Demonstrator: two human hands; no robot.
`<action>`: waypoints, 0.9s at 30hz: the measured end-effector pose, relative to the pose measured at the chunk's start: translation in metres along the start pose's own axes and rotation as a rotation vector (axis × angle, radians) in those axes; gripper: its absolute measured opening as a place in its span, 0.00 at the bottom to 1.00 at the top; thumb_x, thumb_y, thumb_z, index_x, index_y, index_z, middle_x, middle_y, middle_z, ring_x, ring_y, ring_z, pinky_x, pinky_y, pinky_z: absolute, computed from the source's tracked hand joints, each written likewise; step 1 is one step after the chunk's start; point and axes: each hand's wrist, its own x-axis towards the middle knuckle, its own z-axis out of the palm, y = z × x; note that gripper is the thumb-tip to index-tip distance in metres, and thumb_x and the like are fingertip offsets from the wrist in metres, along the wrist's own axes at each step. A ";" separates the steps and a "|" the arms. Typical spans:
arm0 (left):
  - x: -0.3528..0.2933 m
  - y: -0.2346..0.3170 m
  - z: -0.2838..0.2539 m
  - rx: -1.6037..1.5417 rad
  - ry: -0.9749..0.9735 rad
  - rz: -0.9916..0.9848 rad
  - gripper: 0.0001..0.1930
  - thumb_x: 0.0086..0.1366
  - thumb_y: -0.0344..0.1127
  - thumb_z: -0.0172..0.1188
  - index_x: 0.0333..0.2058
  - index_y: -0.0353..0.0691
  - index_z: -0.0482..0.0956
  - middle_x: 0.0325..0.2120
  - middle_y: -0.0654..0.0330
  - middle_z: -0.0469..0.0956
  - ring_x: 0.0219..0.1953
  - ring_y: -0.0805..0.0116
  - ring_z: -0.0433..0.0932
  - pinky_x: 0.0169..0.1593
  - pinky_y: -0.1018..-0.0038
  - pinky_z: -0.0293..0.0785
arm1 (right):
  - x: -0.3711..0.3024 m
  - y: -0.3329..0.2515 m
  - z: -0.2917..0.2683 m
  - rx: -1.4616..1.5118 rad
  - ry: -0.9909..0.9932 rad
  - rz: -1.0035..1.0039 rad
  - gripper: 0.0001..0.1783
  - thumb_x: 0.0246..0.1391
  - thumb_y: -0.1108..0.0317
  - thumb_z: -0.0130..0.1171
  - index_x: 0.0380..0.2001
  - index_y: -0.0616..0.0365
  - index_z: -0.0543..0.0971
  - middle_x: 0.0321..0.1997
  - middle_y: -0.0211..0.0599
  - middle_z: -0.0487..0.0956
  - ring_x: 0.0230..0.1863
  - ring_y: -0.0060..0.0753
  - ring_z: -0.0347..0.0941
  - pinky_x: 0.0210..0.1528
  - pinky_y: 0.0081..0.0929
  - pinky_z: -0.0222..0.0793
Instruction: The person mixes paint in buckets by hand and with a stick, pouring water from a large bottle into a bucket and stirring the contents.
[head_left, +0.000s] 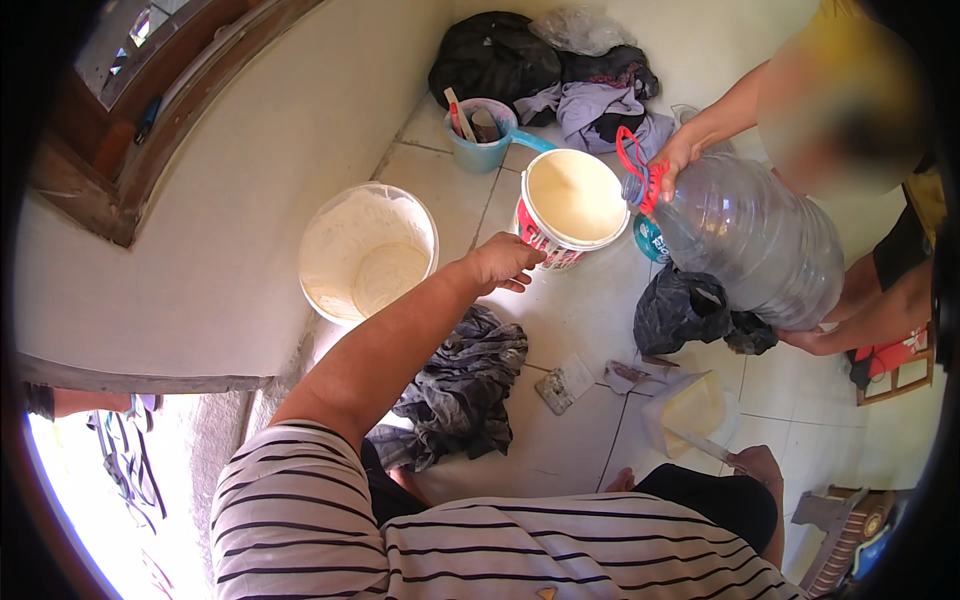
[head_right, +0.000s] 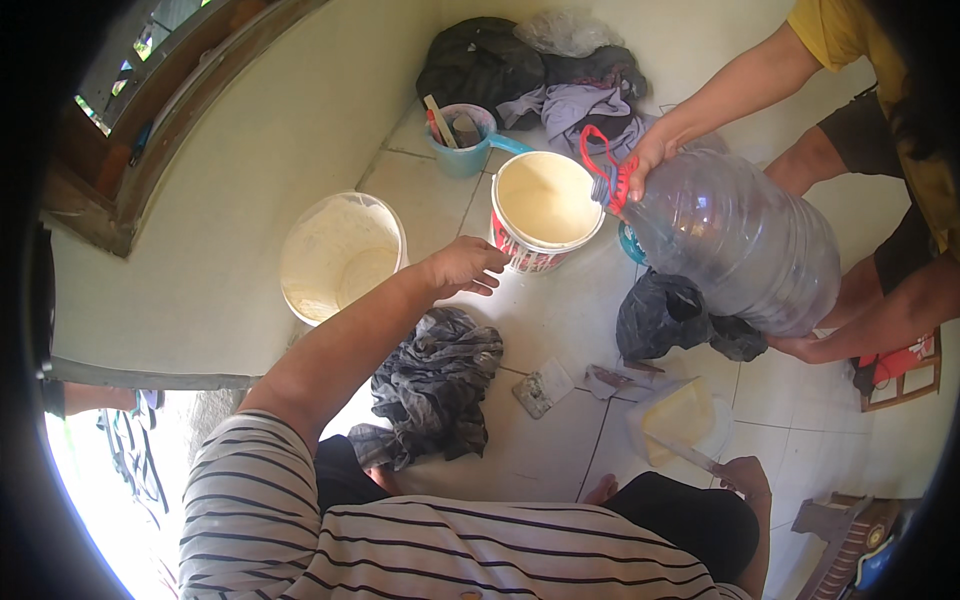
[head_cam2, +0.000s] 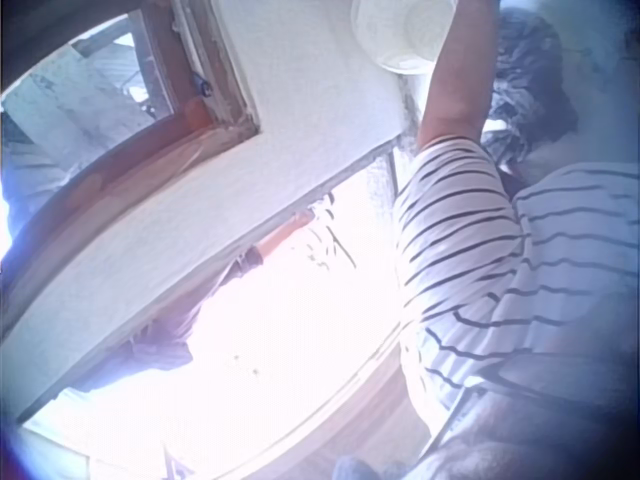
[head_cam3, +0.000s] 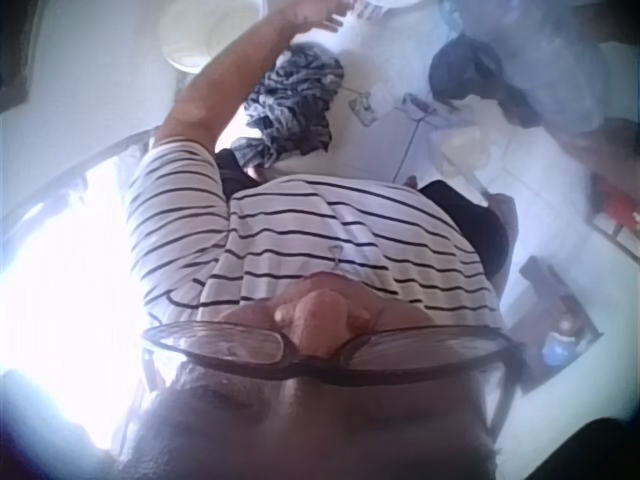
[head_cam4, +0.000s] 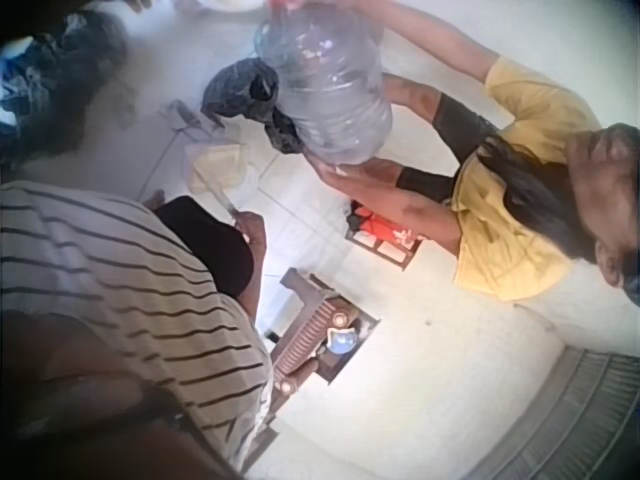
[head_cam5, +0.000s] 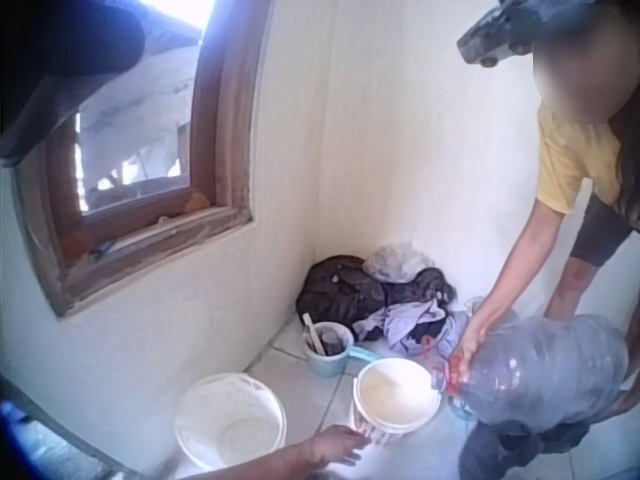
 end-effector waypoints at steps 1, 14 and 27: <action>0.000 0.001 0.001 0.002 -0.002 -0.002 0.29 0.56 0.43 0.60 0.49 0.28 0.65 0.46 0.48 0.67 0.41 0.58 0.71 0.43 0.66 0.73 | 0.001 0.002 0.000 -0.025 0.006 -0.010 0.20 0.43 0.56 0.65 0.15 0.65 0.78 0.14 0.37 0.76 0.14 0.24 0.70 0.19 0.22 0.67; 0.000 0.008 0.005 -0.075 0.056 0.063 0.34 0.59 0.51 0.55 0.52 0.25 0.60 0.47 0.45 0.65 0.44 0.55 0.70 0.45 0.64 0.72 | 0.005 0.005 -0.003 0.051 0.027 -0.019 0.20 0.42 0.57 0.65 0.19 0.67 0.79 0.16 0.39 0.77 0.15 0.25 0.73 0.19 0.22 0.72; 0.016 0.008 0.009 -0.190 0.177 0.088 0.32 0.60 0.46 0.56 0.51 0.23 0.57 0.47 0.45 0.64 0.39 0.57 0.73 0.41 0.66 0.75 | -0.005 0.003 0.002 0.133 0.022 0.011 0.18 0.43 0.59 0.65 0.16 0.66 0.78 0.14 0.38 0.76 0.14 0.23 0.70 0.19 0.21 0.68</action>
